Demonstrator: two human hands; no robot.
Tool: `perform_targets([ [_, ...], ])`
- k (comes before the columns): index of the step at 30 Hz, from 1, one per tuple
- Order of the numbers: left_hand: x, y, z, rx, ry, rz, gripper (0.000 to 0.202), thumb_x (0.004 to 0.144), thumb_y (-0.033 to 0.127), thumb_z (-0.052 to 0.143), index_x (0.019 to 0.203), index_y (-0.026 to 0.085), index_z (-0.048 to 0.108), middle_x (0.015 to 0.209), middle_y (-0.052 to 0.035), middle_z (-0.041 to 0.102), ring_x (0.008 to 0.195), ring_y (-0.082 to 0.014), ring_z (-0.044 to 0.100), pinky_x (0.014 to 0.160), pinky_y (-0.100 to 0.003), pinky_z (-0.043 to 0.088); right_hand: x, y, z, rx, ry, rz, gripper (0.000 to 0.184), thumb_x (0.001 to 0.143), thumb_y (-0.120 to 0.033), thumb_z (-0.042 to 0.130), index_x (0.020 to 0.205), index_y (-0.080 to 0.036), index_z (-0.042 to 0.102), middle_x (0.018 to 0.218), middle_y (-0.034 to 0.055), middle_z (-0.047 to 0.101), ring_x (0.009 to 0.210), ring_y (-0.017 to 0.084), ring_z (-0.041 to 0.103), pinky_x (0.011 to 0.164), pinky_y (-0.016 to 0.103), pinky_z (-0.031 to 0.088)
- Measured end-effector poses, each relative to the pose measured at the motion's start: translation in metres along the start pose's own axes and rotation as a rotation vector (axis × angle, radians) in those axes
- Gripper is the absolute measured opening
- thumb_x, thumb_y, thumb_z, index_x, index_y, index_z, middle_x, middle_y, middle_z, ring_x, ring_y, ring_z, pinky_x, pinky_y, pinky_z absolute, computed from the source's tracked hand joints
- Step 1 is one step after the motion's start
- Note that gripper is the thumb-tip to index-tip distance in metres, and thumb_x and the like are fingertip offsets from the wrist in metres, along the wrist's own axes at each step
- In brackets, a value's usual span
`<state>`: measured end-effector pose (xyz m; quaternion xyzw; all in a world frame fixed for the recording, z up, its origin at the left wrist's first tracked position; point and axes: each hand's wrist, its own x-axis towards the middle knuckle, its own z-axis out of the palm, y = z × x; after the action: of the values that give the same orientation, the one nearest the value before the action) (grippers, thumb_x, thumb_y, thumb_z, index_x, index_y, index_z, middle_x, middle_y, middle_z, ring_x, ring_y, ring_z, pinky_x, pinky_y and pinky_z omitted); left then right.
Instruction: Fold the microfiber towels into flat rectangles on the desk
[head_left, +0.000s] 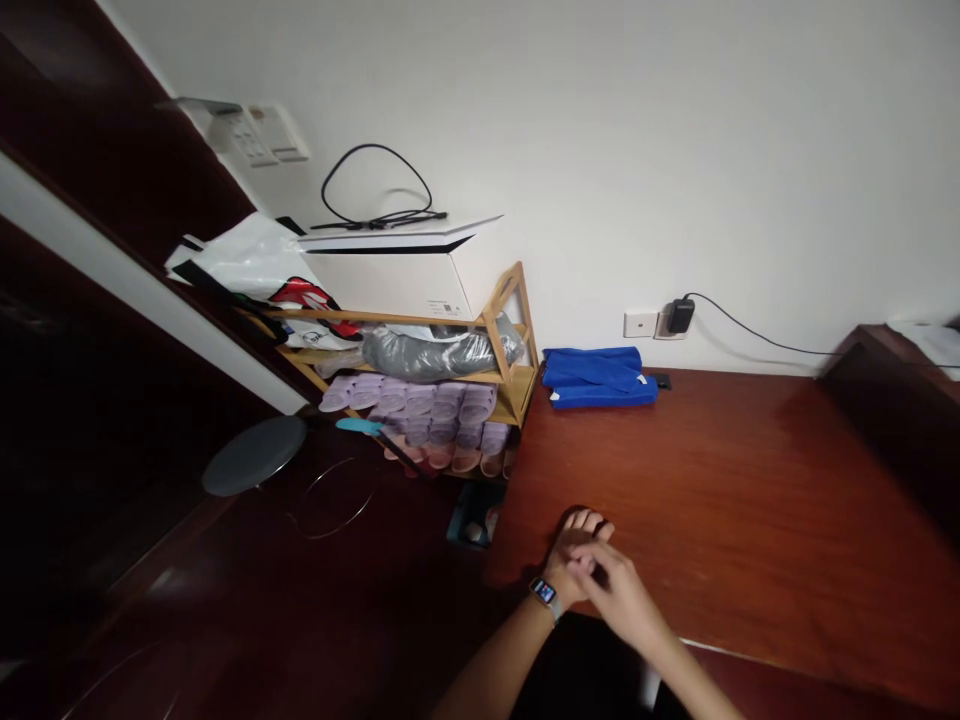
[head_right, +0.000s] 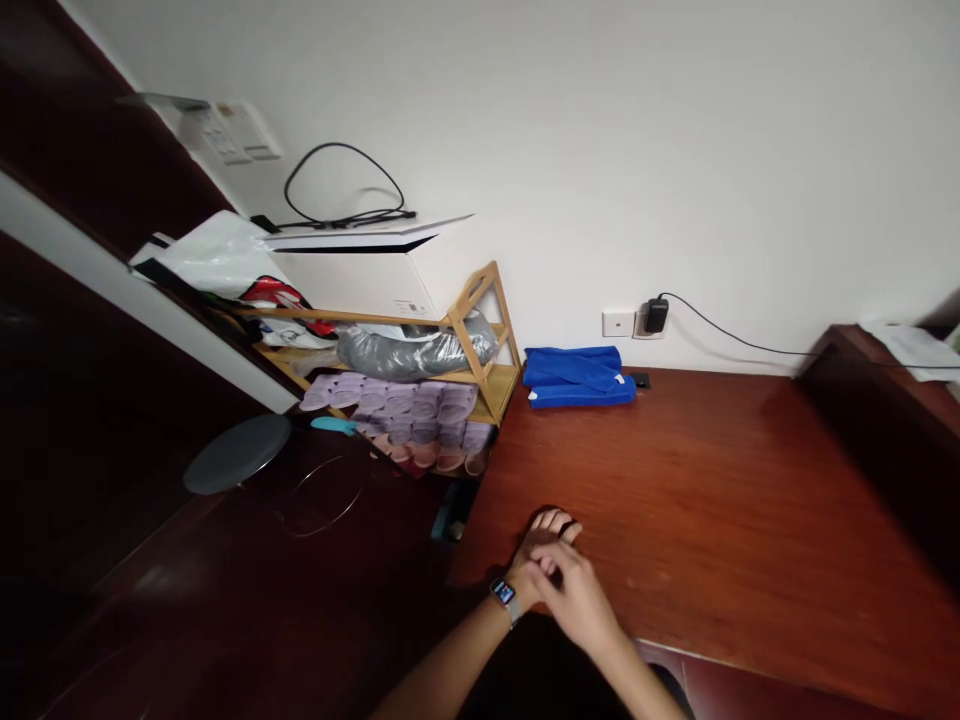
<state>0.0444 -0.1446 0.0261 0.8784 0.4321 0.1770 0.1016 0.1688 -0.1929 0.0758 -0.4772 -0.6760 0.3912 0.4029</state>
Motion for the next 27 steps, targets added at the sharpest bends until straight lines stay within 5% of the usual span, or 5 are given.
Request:
perform_targets([
  [4,0.000,0.005,-0.010,-0.039,0.037,-0.068,0.043,0.083,0.023,0.066,0.125,0.023,0.066,0.124,-0.0112,0.066,0.120,-0.0307,0.058,0.111,-0.049,0.046,0.092,0.030,-0.064,-0.412,0.019,-0.045,0.031,0.104,-0.030,0.042,0.106,-0.021,0.072,0.107,0.0091,0.074,0.102,0.022,0.069,0.096,0.036,0.055],
  [8,0.000,0.008,-0.017,-0.068,0.030,-0.090,0.041,0.082,0.021,0.066,0.123,0.026,0.065,0.123,-0.0080,0.065,0.120,-0.0292,0.057,0.111,-0.047,0.046,0.191,0.065,-0.103,-0.674,0.026,0.003,0.033,0.097,-0.021,0.050,0.124,-0.016,0.069,0.129,0.0163,0.067,0.119,0.028,0.062,0.108,0.042,0.048],
  [15,-0.007,-0.001,-0.001,-0.090,0.048,-0.137,0.044,0.082,0.025,0.068,0.126,0.030,0.064,0.128,-0.0054,0.066,0.122,-0.0277,0.057,0.113,-0.045,0.046,0.282,0.093,-0.090,-0.888,-0.040,0.062,0.051,0.094,-0.015,0.055,0.144,-0.021,0.056,0.139,0.0155,0.064,0.121,0.027,0.060,0.100,0.037,0.046],
  [20,-0.009,-0.005,0.003,-0.113,0.049,-0.154,0.045,0.082,0.026,0.068,0.127,0.032,0.063,0.129,-0.0041,0.065,0.124,-0.0273,0.057,0.115,-0.044,0.045,0.264,0.092,-0.059,-0.948,-0.030,0.111,0.043,0.098,-0.012,0.042,0.138,-0.015,0.058,0.122,0.0204,0.072,0.114,0.030,0.064,0.098,0.042,0.047],
  [27,-0.005,-0.003,-0.001,-0.097,0.016,-0.193,0.041,0.084,0.023,0.062,0.124,0.029,0.066,0.130,-0.0059,0.068,0.124,-0.0279,0.060,0.114,-0.046,0.047,0.102,0.058,-0.035,-0.857,-0.090,0.004,0.040,0.101,-0.026,0.042,0.130,-0.038,0.067,0.121,0.0043,0.077,0.110,0.025,0.071,0.098,0.036,0.056],
])
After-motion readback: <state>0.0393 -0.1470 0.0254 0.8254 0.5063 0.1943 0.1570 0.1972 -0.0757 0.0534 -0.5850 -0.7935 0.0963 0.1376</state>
